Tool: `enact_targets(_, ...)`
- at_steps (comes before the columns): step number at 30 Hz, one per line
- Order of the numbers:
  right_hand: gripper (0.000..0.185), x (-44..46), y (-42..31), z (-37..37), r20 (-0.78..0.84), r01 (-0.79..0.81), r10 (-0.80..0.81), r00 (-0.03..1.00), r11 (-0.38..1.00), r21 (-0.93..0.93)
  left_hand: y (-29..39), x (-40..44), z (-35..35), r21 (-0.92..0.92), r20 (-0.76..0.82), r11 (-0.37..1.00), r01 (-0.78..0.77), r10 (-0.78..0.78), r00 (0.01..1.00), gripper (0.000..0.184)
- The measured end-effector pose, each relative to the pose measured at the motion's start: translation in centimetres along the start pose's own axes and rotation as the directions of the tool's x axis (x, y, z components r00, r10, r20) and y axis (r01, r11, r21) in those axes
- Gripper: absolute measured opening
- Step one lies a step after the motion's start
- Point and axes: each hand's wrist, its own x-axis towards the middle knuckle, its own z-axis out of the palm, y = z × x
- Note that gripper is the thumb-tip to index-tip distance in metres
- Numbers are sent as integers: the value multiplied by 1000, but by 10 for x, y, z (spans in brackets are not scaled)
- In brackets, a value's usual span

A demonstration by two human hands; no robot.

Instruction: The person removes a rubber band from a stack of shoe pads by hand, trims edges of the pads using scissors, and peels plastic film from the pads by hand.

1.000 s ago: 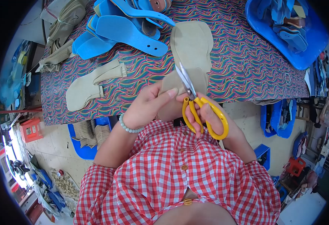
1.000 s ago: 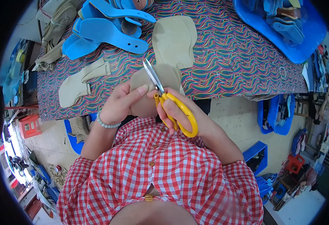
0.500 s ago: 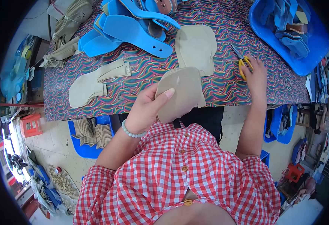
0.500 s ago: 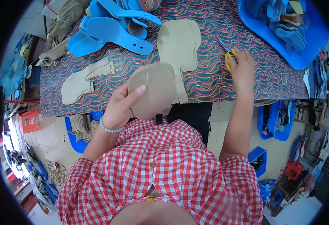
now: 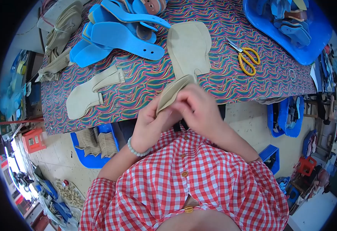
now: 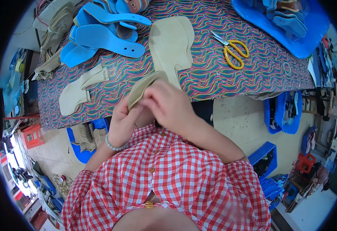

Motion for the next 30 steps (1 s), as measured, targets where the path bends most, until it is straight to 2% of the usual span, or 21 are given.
enact_targets(3,13,-20,3,16,0,95,-95,995,995,-10,-12,-16,-12,-192,52,970,147,-140,989,35)
enact_targets(4,14,-24,2,19,3,45,-45,999,999,12,-12,-22,-16,-243,88,948,207,-191,978,36)
enact_targets(6,13,-25,2,27,-54,54,-53,997,998,27,1,-29,-17,-329,159,883,333,-296,942,39)
enact_targets(7,13,-26,2,31,-79,64,-61,995,997,37,11,-28,-16,-361,167,864,350,-309,936,39)
enact_targets(8,18,-26,4,35,-104,145,-142,984,989,22,19,-29,-16,-394,169,845,362,-321,932,39)
enact_targets(9,19,-25,3,35,-79,207,-207,975,978,1,24,-30,-19,-427,166,825,369,-330,929,39)
enact_targets(10,21,-23,2,34,-51,272,-273,961,962,-18,19,-30,-29,-325,161,868,375,-340,927,37)
enact_targets(11,23,-22,1,34,-20,337,-338,941,941,-36,20,-29,-29,-332,133,868,370,-345,929,37)
enact_targets(14,25,-20,7,32,20,357,-357,934,934,4,21,-20,-26,-359,29,867,344,-358,933,34)
enact_targets(17,20,-21,16,35,-43,408,-406,913,911,63,16,-7,-31,-484,33,816,318,-346,938,34)
enact_targets(18,22,-20,18,31,-26,384,-383,923,918,97,16,-5,-31,-541,75,777,321,-336,939,31)
enact_targets(21,23,-15,22,27,-68,285,-277,958,940,186,20,-7,-12,-397,8,885,242,-261,965,29)
enact_targets(24,17,-24,17,3,5,200,-214,977,921,334,24,-3,-24,-392,16,897,204,-215,976,32)
enact_targets(26,16,-30,17,-23,36,268,-284,958,933,240,35,2,-43,-303,-48,935,186,-210,977,34)
enact_targets(28,13,-60,38,-48,91,178,-178,980,984,1,55,8,-66,-253,-118,961,108,-142,983,35)
enact_targets(30,14,-93,55,-77,82,-85,114,990,952,-292,69,9,-83,-210,-155,977,36,-69,985,35)
